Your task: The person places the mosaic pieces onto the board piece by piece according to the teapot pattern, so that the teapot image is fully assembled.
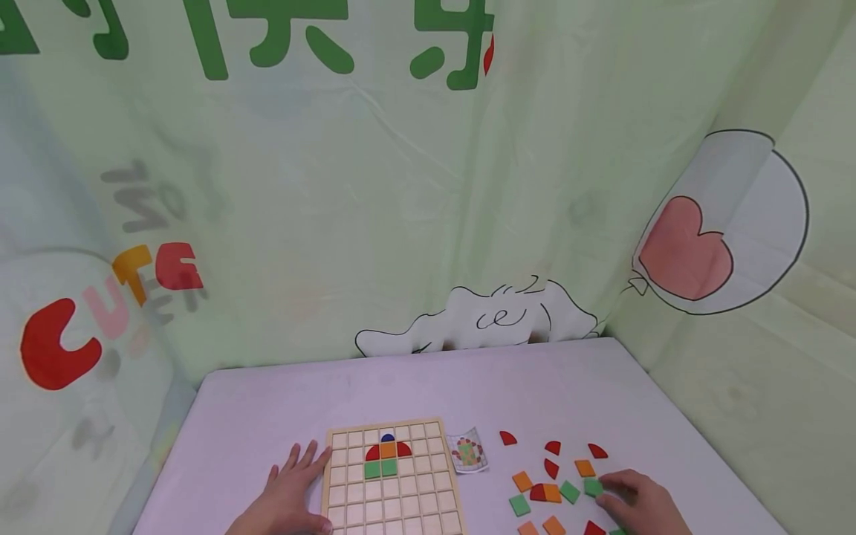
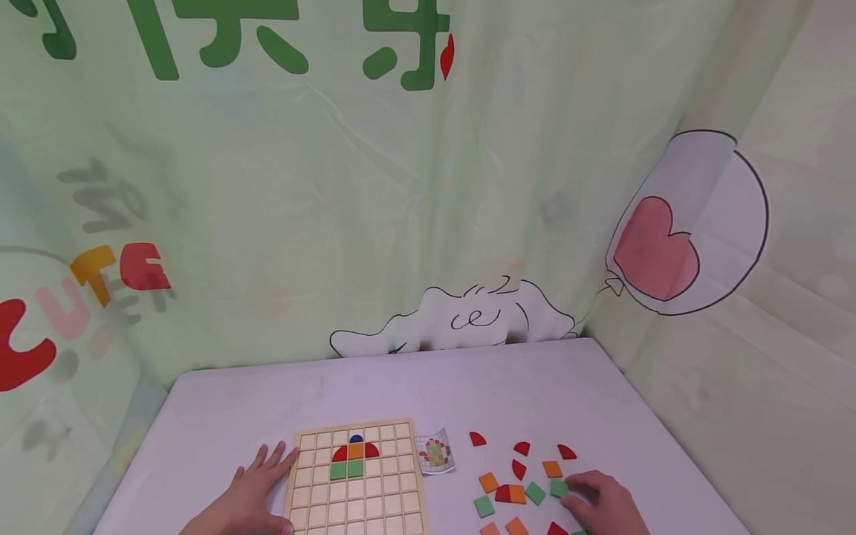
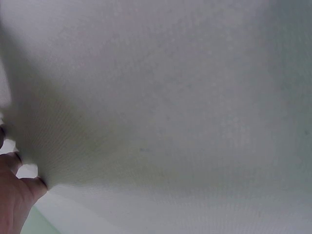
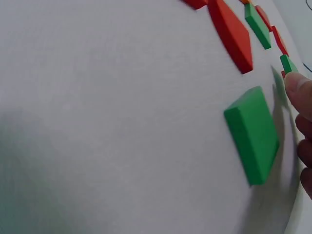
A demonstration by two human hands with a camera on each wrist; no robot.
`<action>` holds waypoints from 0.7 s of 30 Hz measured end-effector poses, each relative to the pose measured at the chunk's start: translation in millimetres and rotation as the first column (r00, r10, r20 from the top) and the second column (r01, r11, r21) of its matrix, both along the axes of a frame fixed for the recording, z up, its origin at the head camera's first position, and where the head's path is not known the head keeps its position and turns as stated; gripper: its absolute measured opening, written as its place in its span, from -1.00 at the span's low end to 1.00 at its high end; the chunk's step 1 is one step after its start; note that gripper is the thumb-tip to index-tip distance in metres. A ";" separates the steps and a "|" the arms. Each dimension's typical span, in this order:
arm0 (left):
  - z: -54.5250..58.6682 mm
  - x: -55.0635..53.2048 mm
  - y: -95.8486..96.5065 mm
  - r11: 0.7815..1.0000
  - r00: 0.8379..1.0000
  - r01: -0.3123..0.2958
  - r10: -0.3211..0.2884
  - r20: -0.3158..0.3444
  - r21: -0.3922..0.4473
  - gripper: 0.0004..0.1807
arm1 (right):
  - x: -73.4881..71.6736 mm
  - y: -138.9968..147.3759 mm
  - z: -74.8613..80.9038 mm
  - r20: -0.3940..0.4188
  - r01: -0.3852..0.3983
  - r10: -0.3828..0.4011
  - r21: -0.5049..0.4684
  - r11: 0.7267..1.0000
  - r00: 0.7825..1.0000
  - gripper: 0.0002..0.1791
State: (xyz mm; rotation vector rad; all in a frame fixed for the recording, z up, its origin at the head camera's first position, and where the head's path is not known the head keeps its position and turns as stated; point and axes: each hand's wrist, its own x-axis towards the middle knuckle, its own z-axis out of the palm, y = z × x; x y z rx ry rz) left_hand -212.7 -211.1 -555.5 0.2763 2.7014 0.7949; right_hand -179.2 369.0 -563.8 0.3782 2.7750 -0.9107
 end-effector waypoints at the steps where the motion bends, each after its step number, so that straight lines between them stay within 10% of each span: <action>1: -0.6 -0.2 -0.2 1.000 1.000 0.000 0.000 0.001 0.004 0.41 | 0.1 -0.5 0.7 0.005 0.015 -0.015 -0.009 1.000 1.000 -0.30; 21: -0.5 0.9 -1.2 1.000 1.000 0.012 -0.012 -0.005 0.001 0.43 | -16.9 -81.3 45.7 -0.171 -0.054 0.031 -0.130 0.990 0.985 -0.66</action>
